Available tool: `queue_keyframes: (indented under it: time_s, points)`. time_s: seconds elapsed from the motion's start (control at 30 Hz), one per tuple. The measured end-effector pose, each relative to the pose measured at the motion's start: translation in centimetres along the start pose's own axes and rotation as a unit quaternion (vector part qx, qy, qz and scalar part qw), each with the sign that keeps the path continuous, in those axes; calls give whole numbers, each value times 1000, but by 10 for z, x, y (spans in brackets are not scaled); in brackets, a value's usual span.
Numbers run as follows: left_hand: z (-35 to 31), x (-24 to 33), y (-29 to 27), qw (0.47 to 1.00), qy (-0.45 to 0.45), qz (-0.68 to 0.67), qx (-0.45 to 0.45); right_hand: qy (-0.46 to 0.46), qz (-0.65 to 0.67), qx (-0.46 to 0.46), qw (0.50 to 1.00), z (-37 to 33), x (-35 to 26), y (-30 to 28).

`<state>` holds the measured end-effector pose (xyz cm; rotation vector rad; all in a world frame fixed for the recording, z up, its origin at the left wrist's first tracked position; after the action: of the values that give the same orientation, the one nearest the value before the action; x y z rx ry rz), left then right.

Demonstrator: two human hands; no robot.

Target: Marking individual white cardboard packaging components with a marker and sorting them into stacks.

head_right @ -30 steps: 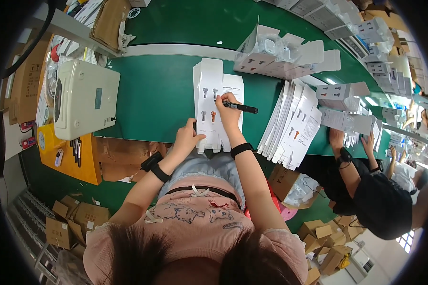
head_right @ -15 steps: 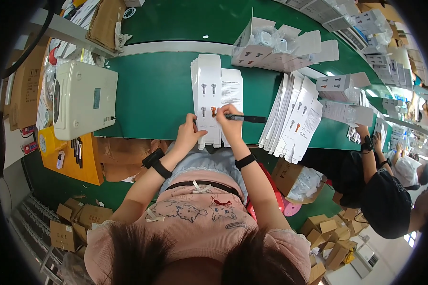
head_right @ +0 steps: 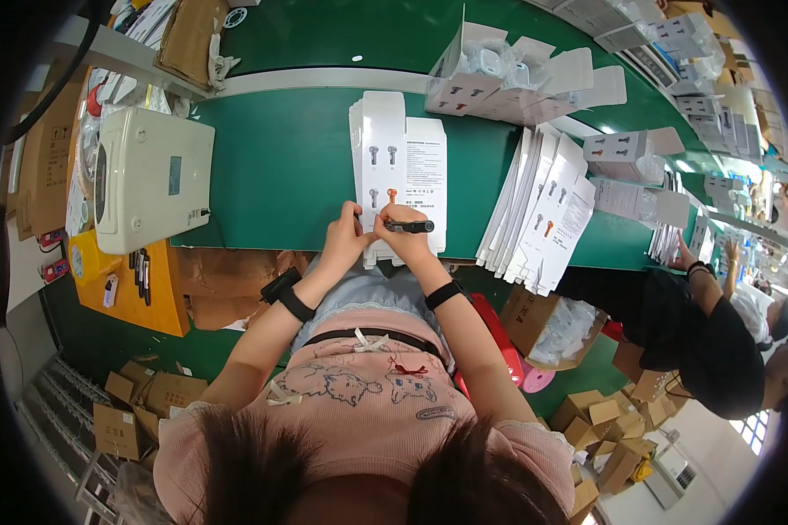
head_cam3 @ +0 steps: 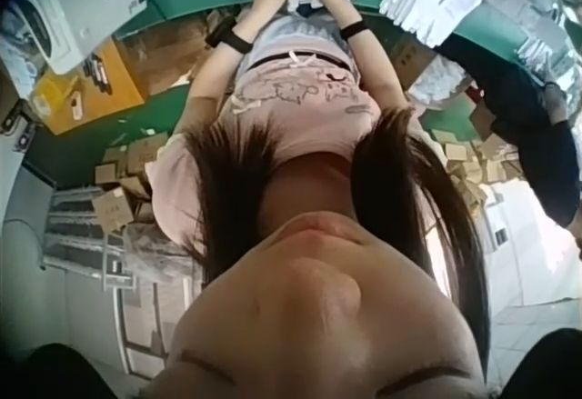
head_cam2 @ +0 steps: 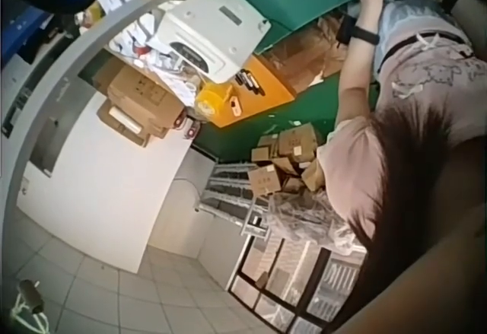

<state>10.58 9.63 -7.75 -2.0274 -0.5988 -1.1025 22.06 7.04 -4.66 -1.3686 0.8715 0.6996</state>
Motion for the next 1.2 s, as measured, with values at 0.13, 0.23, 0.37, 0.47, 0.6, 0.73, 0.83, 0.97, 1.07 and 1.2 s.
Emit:
queue_keyframes:
  time_s: [0.13, 0.23, 0.37, 0.47, 0.6, 0.73, 0.83, 0.97, 1.07, 1.2]
  points:
    - [-3, 8, -8, 999, 32, 31, 23, 192, 322, 45, 926, -11, 37, -8]
    - [-6, 20, -33, 998, 20, -45, 41, 112, 463, 193, 858, -8, 38, -52]
    - [-19, 6, -103, 971, -20, -211, 114, 107, 418, 232, 872, 5, 29, -83]
    - [-33, -16, -159, 971, -47, -120, 199, 96, 329, 211, 915, 24, 20, -82]
    - [-56, 78, -154, 770, 80, 490, 402, 123, 207, 135, 961, 44, 21, -61]
    - [-12, 18, -67, 988, 28, 111, 103, 144, 168, 116, 968, 52, 40, -43]
    - [-7, 11, -17, 997, -9, 79, 6, 151, 164, 126, 967, 50, 50, -41]
    - [-7, 4, 4, 993, -8, 119, -17, 146, 146, 123, 971, 49, 48, -41]
    - [-5, 3, 5, 993, 5, 121, -16, 138, 117, 122, 976, 51, 41, -42]
    - [-5, 1, 7, 993, 3, 121, -14, 110, 52, 116, 986, 53, 31, -44]
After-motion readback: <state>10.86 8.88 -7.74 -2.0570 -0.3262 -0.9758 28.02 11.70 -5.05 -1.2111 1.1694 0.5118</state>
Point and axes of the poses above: each hand's wrist, its own z-axis towards the middle knuckle, its own y-axis out of the palm, x = y × z, the point moved 9 cm from there along z, towards the middle knuckle, and after that the axes turned 7 degrees about -x, right-handed, at the moved point
